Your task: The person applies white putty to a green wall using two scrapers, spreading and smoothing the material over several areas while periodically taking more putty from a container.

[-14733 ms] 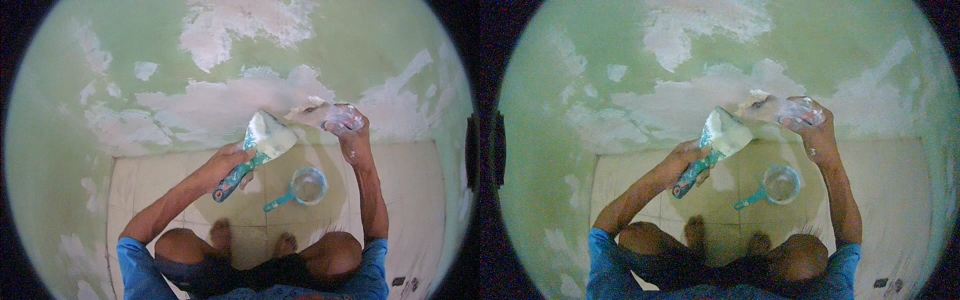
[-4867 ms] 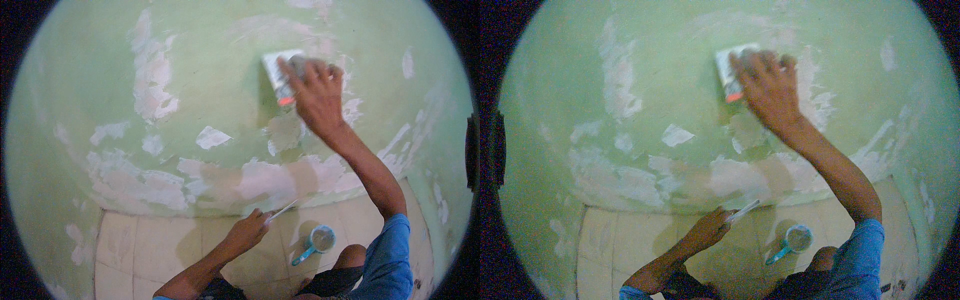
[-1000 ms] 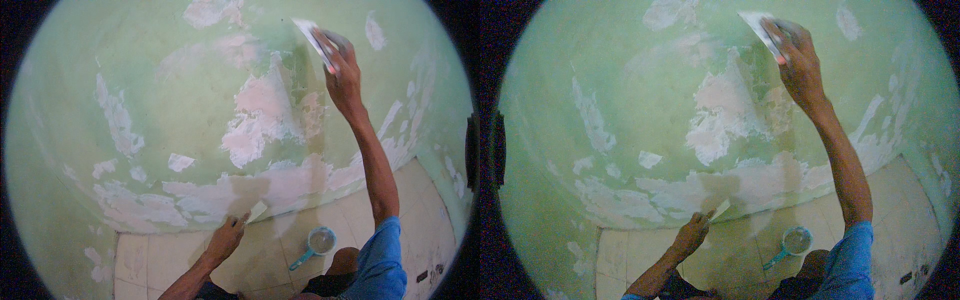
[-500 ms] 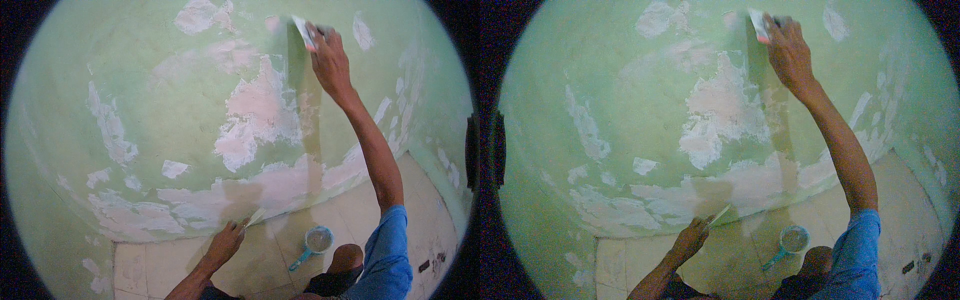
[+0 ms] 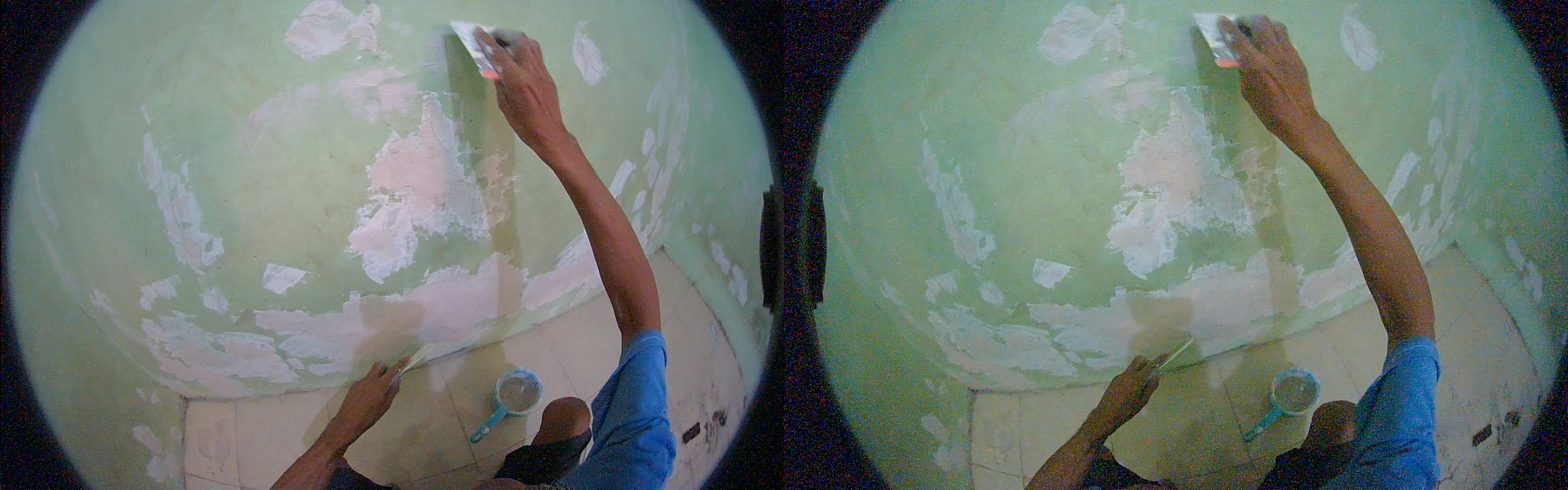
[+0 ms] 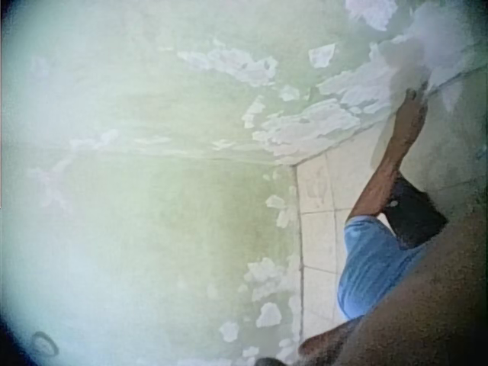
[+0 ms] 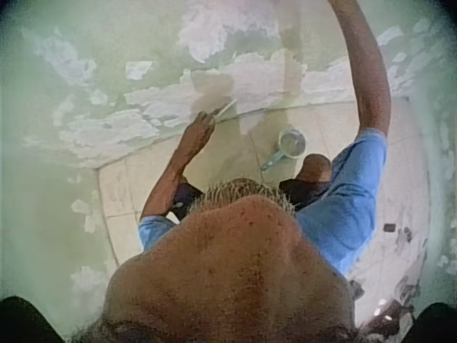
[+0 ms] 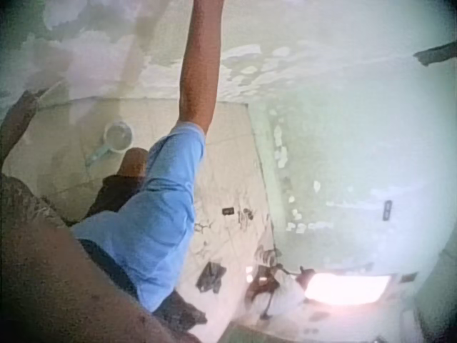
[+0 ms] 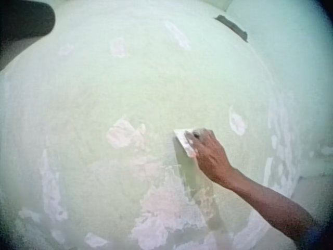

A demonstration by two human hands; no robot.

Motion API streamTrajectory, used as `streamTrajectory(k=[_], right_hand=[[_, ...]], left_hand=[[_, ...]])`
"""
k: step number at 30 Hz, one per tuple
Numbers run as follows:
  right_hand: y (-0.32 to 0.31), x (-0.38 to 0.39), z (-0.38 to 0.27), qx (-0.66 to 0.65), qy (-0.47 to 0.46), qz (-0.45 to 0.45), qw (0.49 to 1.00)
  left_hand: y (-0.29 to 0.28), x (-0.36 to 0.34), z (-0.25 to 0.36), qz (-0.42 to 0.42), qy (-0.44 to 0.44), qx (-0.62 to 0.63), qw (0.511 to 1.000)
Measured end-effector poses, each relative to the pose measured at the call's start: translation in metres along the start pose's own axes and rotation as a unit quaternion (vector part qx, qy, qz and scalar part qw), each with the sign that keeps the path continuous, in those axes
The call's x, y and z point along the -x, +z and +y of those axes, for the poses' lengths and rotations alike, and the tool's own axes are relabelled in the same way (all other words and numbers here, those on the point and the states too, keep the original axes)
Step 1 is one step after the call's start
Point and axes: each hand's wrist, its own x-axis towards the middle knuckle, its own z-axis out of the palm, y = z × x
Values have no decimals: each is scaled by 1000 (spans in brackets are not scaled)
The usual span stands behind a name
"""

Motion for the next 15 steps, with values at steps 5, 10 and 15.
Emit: streamTrajectory(k=[5, 10, 15], right_hand=[[20, 30, -23, -36, -58, -43, 997], [-12, 44, 8, -1, -49, -66, 997], [-1, -11, -5, 44, 62, -20, 997]], left_hand=[[0, 1, -4, -17, -15, -3, 1000], [-3, 3, -2, -7, 3, -11, 1000], [0, -3, 2, -14, 14, 2, 1000]])
